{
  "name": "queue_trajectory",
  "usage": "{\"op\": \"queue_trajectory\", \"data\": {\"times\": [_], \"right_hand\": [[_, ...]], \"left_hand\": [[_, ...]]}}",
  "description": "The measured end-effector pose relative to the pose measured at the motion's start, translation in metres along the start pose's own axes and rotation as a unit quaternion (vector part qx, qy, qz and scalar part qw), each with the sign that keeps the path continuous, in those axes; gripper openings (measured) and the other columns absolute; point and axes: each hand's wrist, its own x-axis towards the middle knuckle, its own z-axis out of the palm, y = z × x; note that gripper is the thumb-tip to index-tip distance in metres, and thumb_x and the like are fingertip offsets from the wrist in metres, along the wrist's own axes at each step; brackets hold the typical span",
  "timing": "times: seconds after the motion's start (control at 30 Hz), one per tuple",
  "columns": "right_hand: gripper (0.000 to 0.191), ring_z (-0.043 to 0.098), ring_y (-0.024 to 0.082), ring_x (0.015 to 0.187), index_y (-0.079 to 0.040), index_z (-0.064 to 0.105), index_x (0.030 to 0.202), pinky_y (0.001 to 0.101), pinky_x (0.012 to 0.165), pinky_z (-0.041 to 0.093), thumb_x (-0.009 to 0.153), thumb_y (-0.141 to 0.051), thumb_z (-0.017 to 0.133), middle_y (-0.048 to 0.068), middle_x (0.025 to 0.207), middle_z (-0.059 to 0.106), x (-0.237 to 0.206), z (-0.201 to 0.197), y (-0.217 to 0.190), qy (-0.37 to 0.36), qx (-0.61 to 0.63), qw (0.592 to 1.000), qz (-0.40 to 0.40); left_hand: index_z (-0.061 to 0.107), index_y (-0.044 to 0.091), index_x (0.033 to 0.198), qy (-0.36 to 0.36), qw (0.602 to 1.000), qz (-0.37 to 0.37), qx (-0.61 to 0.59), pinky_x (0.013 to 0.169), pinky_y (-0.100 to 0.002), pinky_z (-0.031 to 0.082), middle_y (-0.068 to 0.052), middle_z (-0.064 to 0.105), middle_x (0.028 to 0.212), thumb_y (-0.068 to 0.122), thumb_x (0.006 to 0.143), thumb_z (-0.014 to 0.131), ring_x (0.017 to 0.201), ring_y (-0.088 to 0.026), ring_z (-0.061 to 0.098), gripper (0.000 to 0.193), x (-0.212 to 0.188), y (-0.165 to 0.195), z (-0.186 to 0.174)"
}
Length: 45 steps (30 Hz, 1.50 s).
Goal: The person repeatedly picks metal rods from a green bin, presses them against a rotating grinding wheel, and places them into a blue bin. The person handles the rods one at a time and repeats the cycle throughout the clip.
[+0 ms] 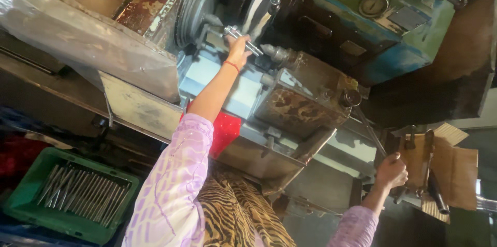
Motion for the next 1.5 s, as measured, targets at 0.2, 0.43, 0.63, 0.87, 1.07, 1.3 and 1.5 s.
{"op": "queue_trajectory", "data": {"times": [0.2, 0.43, 0.63, 0.87, 1.07, 1.3, 1.5], "right_hand": [[0.057, 0.07, 0.049, 0.078, -0.003, 0.078, 0.091, 0.0599, 0.075, 0.055, 0.114, -0.043, 0.044, 0.026, 0.079, 0.07, 0.0, 0.0, 0.0, -0.009, 0.031, 0.999, 0.006], [0.062, 0.067, 0.055, 0.088, 0.001, 0.075, 0.099, 0.0636, 0.079, 0.052, 0.117, -0.046, 0.039, 0.033, 0.091, 0.07, -0.013, -0.003, 0.008, -0.112, 0.045, 0.993, 0.012], [0.06, 0.065, 0.05, 0.092, 0.005, 0.068, 0.102, 0.0591, 0.081, 0.049, 0.117, -0.046, 0.042, 0.03, 0.097, 0.068, -0.018, -0.005, 0.015, -0.032, 0.115, 0.99, -0.078], [0.044, 0.063, 0.035, 0.086, 0.001, 0.066, 0.107, 0.0473, 0.072, 0.05, 0.106, -0.04, 0.051, 0.019, 0.094, 0.066, -0.127, -0.008, 0.022, 0.023, 0.441, 0.834, 0.331], [0.029, 0.063, 0.027, 0.084, -0.001, 0.064, 0.106, 0.0391, 0.07, 0.051, 0.1, -0.028, 0.056, 0.013, 0.093, 0.067, -0.316, -0.014, -0.008, -0.158, 0.431, 0.817, 0.35], [0.017, 0.063, 0.015, 0.084, -0.006, 0.062, 0.105, 0.0275, 0.067, 0.053, 0.091, -0.015, 0.059, 0.006, 0.094, 0.066, -0.373, -0.036, -0.026, -0.198, 0.511, 0.832, 0.089], [0.031, 0.059, 0.013, 0.069, -0.011, 0.066, 0.11, 0.0276, 0.055, 0.042, 0.108, -0.041, 0.056, 0.0, 0.084, 0.064, -0.382, -0.052, -0.059, -0.224, 0.614, 0.615, 0.441]], "left_hand": [[0.034, 0.024, 0.139, 0.015, 0.995, 0.041, -0.088, 0.103, -0.077, 0.036, -0.004, 0.043, 0.134, 0.0, 0.081, 0.071, 0.122, -0.029, 0.048, 0.073, -0.001, 0.01, -0.005], [0.032, 0.023, 0.143, -0.001, 0.985, 0.064, -0.158, 0.108, -0.077, 0.032, -0.005, 0.037, 0.147, -0.003, 0.079, 0.071, 0.133, -0.032, 0.043, 0.079, -0.005, 0.017, -0.001], [0.032, 0.022, 0.144, 0.006, 0.986, 0.055, -0.156, 0.106, -0.074, 0.032, -0.006, 0.04, 0.147, -0.002, 0.079, 0.071, 0.131, -0.03, 0.044, 0.08, 0.001, 0.012, -0.004], [0.051, 0.004, 0.127, 0.128, 0.97, 0.181, -0.097, 0.093, -0.037, 0.048, -0.01, 0.061, 0.116, 0.005, 0.087, 0.072, 0.105, -0.022, 0.059, 0.045, -0.001, 0.026, 0.033], [0.06, 0.005, 0.111, -0.206, 0.916, 0.34, -0.061, 0.084, -0.023, 0.047, 0.002, 0.058, 0.103, 0.005, 0.102, 0.068, 0.093, -0.006, 0.055, 0.012, -0.105, 0.056, 0.016], [0.065, 0.006, 0.094, -0.22, 0.927, 0.216, 0.212, 0.06, -0.021, 0.038, 0.008, 0.056, 0.081, 0.012, 0.099, 0.073, 0.072, -0.002, 0.048, 0.011, -0.232, 0.09, -0.124], [0.07, 0.007, 0.084, -0.048, 0.833, 0.301, 0.462, 0.054, -0.029, 0.042, -0.002, 0.064, 0.067, 0.028, 0.093, 0.079, 0.061, -0.014, 0.055, 0.025, -0.286, 0.12, -0.251]]}}
